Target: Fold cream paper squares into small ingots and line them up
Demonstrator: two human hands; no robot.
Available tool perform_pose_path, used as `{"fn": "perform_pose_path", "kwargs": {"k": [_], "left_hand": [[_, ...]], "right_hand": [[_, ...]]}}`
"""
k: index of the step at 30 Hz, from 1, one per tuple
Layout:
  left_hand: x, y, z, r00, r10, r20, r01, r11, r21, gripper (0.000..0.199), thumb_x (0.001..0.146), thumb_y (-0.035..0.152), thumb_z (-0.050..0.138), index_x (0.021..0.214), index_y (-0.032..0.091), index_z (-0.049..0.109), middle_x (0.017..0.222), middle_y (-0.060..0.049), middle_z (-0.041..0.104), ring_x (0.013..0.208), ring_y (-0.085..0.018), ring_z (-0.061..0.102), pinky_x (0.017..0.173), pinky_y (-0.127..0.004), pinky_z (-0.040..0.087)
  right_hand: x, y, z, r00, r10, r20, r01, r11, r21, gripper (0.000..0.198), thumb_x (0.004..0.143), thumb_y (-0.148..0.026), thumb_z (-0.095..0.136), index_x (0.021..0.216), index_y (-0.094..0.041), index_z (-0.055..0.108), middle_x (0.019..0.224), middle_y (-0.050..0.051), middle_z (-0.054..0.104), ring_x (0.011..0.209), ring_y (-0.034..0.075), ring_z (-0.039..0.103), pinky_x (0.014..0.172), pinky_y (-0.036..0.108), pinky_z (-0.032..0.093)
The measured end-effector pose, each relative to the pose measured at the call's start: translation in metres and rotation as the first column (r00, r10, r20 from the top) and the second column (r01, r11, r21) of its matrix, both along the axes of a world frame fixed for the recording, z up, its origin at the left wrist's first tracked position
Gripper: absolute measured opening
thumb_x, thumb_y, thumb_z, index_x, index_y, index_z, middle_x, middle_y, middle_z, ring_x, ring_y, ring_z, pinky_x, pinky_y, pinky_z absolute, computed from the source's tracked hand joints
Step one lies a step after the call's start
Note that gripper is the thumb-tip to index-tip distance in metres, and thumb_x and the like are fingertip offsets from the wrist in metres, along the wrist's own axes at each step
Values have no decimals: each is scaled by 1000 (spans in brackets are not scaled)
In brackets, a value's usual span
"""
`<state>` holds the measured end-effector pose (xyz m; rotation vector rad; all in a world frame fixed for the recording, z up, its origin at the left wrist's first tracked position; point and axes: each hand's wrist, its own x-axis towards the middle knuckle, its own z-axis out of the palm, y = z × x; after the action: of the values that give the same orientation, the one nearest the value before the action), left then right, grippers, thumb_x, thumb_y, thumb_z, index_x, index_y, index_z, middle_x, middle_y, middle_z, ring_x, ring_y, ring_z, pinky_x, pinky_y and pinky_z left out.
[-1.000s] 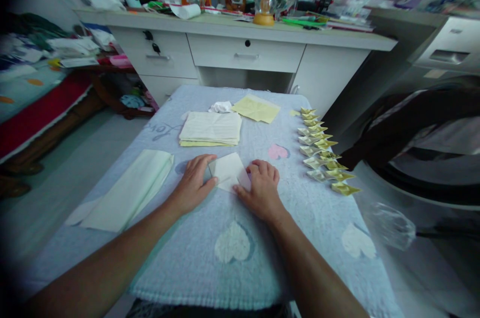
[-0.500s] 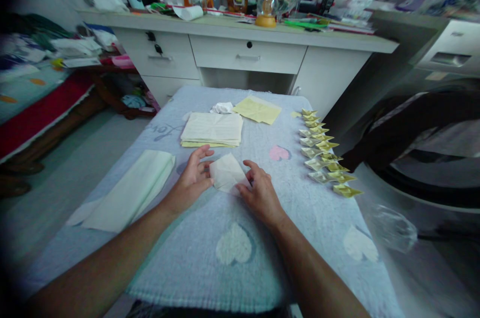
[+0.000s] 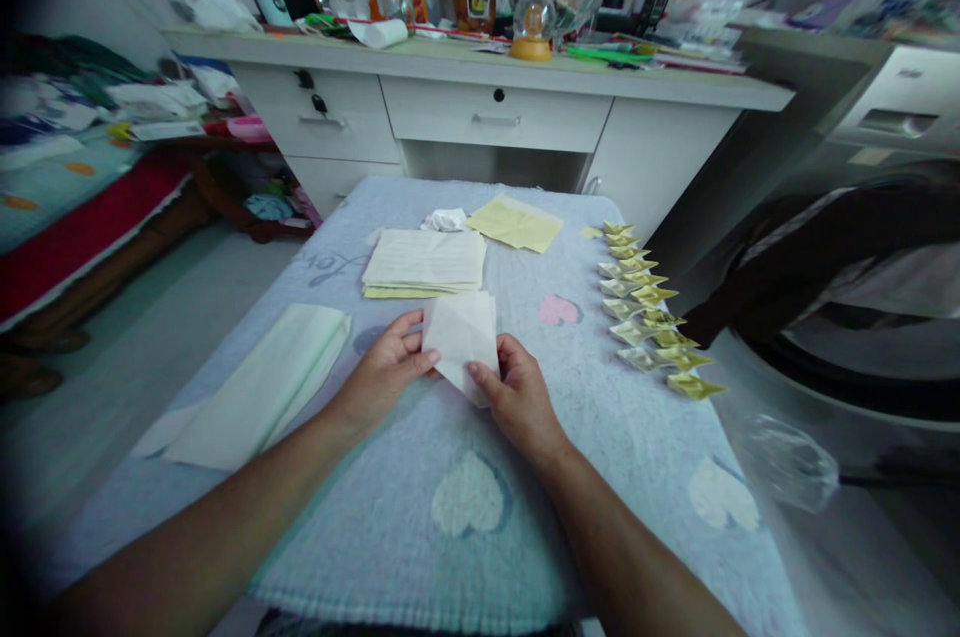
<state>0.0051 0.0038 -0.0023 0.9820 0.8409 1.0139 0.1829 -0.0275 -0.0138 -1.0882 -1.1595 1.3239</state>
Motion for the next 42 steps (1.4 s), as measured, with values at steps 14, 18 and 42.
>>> {"fn": "perform_pose_path", "kwargs": {"k": [14,18,42], "left_hand": [[-9,-9,8,936,-208,-282,254,957,138,66,78,14,60,137,25,31,82,4,54,59,-7,50,53,-18,36],[-9,-7,2,916,-207,-344,280,943,178,68,79,13,61,138,25,30,77,6,52,60,-6,48,56,-17,36],[-7,-6,-10,547,289,-786,444,695,565,34,78,18,66,112,21,62,106,-6,57,105,-24,52,94,-40,44]], "right_hand": [[12,4,19,992,-69,-101,60,994,-91,43,72,-38,75,108,-22,58,79,-2,59,65,12,54,59,23,41],[14,5,14,995,-39,88,45,997,-64,43,72,-36,73,108,-20,57,75,-2,57,64,12,52,57,23,39],[9,2,-1,505,-225,833,-198,909,366,19,84,-12,55,96,-18,68,85,7,59,83,21,51,75,33,41]]}}
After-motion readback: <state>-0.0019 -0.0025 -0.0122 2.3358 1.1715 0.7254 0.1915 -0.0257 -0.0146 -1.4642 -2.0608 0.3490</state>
